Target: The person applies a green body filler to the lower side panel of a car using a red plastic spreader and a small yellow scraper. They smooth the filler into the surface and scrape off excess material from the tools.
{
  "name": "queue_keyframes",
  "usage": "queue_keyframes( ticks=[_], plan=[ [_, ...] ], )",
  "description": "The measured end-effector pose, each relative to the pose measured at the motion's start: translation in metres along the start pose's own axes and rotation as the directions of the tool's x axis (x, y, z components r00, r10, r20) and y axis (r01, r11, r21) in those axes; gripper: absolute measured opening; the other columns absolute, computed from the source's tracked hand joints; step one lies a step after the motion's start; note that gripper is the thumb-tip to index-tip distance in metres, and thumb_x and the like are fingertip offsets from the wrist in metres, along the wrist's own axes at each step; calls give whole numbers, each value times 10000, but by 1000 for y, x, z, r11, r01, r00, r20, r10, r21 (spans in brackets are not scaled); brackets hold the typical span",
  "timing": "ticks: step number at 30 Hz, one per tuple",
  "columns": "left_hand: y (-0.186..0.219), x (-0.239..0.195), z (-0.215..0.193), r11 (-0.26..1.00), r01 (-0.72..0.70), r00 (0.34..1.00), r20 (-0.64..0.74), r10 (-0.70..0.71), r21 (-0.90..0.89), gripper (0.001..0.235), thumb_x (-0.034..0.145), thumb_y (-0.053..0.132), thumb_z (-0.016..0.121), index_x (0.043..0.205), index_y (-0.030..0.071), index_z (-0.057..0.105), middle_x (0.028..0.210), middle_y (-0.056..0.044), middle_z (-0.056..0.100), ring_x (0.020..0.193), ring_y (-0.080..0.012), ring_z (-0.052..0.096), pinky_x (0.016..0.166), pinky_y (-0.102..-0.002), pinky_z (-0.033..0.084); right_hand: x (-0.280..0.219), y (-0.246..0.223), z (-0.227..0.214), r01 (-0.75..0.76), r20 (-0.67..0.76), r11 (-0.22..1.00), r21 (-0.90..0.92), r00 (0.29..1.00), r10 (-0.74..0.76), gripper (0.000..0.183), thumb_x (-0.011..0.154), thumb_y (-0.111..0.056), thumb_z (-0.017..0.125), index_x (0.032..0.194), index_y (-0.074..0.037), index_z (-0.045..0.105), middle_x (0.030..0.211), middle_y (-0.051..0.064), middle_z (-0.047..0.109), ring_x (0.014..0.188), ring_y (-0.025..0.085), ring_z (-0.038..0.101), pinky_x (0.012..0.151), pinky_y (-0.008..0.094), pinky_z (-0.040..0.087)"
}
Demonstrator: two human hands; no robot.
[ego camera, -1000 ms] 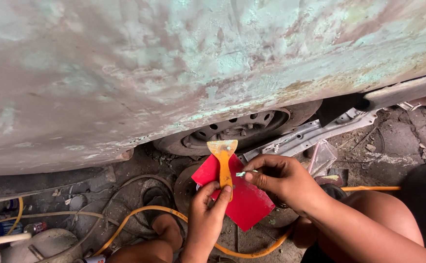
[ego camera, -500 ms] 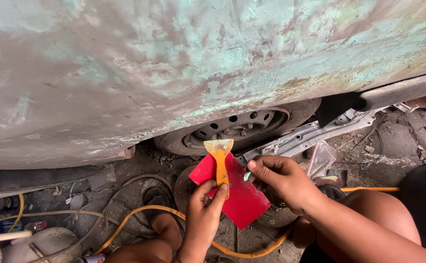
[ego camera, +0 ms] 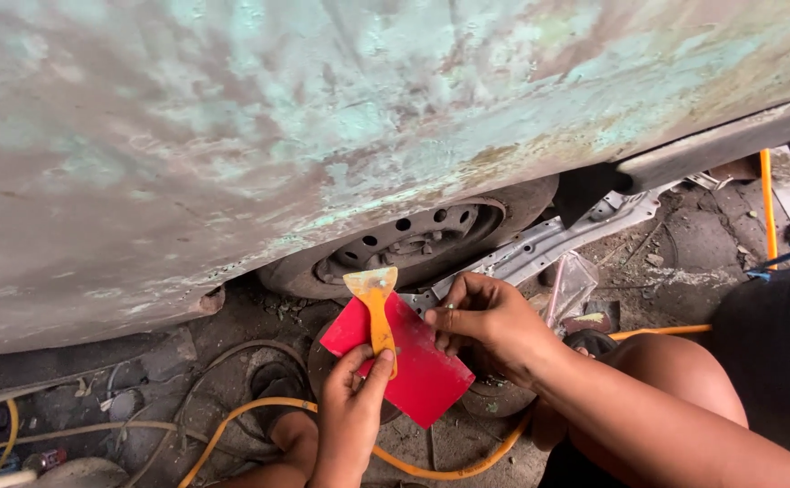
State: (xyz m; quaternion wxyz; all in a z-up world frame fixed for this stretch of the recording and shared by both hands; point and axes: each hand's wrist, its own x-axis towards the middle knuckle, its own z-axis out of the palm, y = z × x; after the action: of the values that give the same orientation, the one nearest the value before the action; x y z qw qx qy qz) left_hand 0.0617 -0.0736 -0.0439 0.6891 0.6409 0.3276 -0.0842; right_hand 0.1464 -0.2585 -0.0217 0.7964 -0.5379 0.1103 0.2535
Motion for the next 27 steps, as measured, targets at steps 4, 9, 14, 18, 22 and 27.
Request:
queue_keyframes(
  ticks=[4,9,14,18,22,27],
  plan=[
    [1,-2,2,1000,-10,1000,20,10,-12,288,897,209,721,1059,-11,810,961,-96,811,879,-175,719,788,-300,573,-1,-1,0,27,-5,998,-59,1000,-28,282,771,111,822,747,5,562,660,239,722,579,309,733,547,380,635],
    [-4,-2,1,1000,-25,999,39,26,-19,265,917,198,714,1049,-15,797,942,-92,790,867,-167,695,781,-307,552,-9,-3,-3,118,98,987,-109,989,-107,253,796,118,785,997,38,655,859,186,753,712,320,769,700,420,700],
    [-5,0,-4,998,-31,999,-38,29,-57,299,878,167,741,1098,-32,780,997,-137,811,887,-195,710,789,-299,557,-23,-11,-1,143,70,844,-517,990,-125,201,961,-137,703,833,12,744,659,83,700,557,152,665,549,292,602],
    [-4,1,-10,1000,-11,994,-109,8,-22,324,878,163,745,1133,-34,781,997,-122,804,893,-183,705,793,-295,550,-19,-6,-16,105,103,923,-370,992,-72,210,1001,-149,640,903,26,699,646,129,682,532,196,650,471,300,543],
    [-10,4,-16,993,-59,993,-107,48,-105,304,891,122,720,1130,-60,767,1054,-149,803,959,-205,717,858,-310,571,-22,-19,-17,-103,109,965,241,991,79,377,970,-134,547,1212,141,637,1162,348,675,899,384,687,838,436,577],
    [1,-1,-13,995,1,992,-122,-12,-95,315,895,122,717,1154,-52,758,1094,-138,787,981,-204,703,861,-328,574,-22,-22,-22,-242,253,869,431,957,141,597,957,-312,480,1388,96,546,1450,370,567,1146,410,636,1042,433,493]
  ],
)
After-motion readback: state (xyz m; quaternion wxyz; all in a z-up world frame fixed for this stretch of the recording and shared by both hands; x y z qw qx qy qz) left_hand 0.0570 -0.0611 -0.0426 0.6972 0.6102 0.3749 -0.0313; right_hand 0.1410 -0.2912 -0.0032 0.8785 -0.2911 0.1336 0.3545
